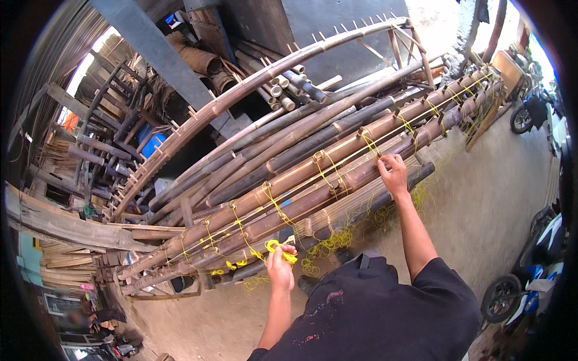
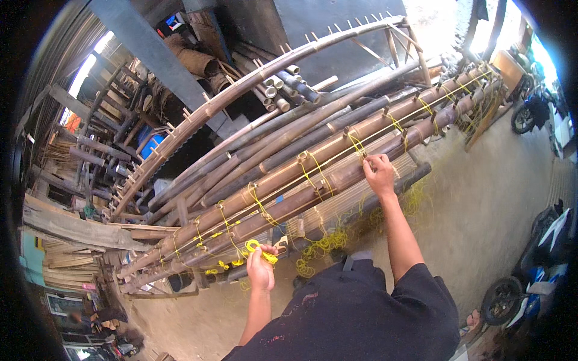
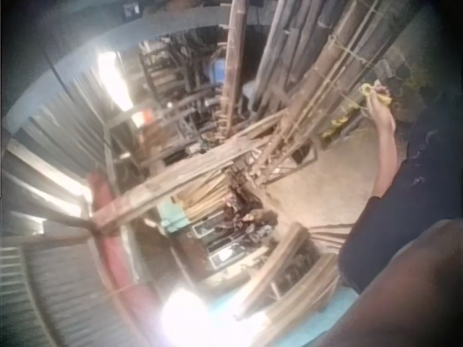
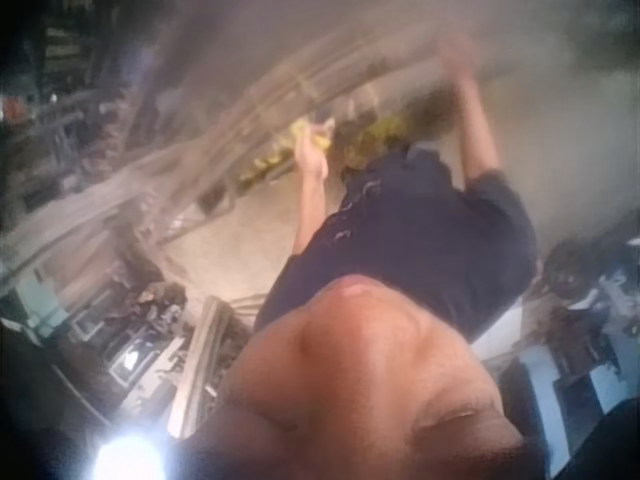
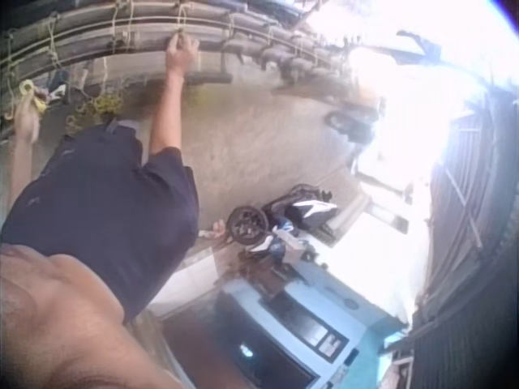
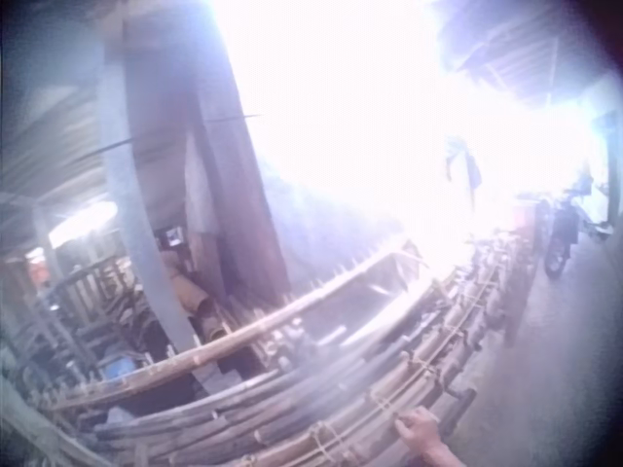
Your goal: The person ties yellow string around a bundle of bamboo poles arranged on a wooden rack. They repeatedly wrap the string around the poles and tie knots to secure the bundle. The person works methodically along the length of the poles, ensuring each section is fastened.
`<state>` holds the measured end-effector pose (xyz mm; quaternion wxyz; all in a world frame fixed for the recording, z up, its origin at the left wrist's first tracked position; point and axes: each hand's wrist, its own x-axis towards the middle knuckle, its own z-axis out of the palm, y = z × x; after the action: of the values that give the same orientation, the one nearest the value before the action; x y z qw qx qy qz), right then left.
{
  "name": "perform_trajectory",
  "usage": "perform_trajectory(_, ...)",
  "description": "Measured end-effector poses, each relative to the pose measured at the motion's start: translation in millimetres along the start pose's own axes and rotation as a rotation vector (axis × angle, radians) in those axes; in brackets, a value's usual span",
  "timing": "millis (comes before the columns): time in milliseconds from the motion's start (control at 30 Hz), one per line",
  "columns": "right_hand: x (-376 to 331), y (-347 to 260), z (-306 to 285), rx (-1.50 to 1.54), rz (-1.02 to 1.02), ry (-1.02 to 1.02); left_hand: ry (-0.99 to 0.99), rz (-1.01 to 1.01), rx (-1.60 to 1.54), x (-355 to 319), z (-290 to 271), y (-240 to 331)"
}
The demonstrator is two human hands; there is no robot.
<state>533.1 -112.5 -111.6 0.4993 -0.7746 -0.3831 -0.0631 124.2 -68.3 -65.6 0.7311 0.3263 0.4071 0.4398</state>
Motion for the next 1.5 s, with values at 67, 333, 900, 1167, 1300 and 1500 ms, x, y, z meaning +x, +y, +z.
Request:
perform_trajectory(67, 8, -4, -4, 0.039, -0.014, -0.021, -0.004, 0.009, -0.008, 1, -1, 2)
perform_trajectory(333, 25, 14, -3, 0.091, 0.013, -0.112, 0.018, -0.001, -0.008, -7, -8, 10)
perform_trajectory(900, 19, 6, 25, 0.431, 0.340, 0.067, 0.000, -0.026, 0.054, -11, -28, 0)
perform_trajectory(1167, -137, -247, 63, 0.443, -0.023, -0.899, 0.089, 0.045, 0.020, -9, -10, -21)
perform_trajectory(1300, -150, -237, 87, 0.395, -0.032, -0.960, 0.092, 0.134, -0.299, -15, -31, -5)
perform_trajectory(1500, -156, -234, 104, 0.592, 0.142, -1.125, 0.103, 0.078, -0.037, -27, -43, 4)
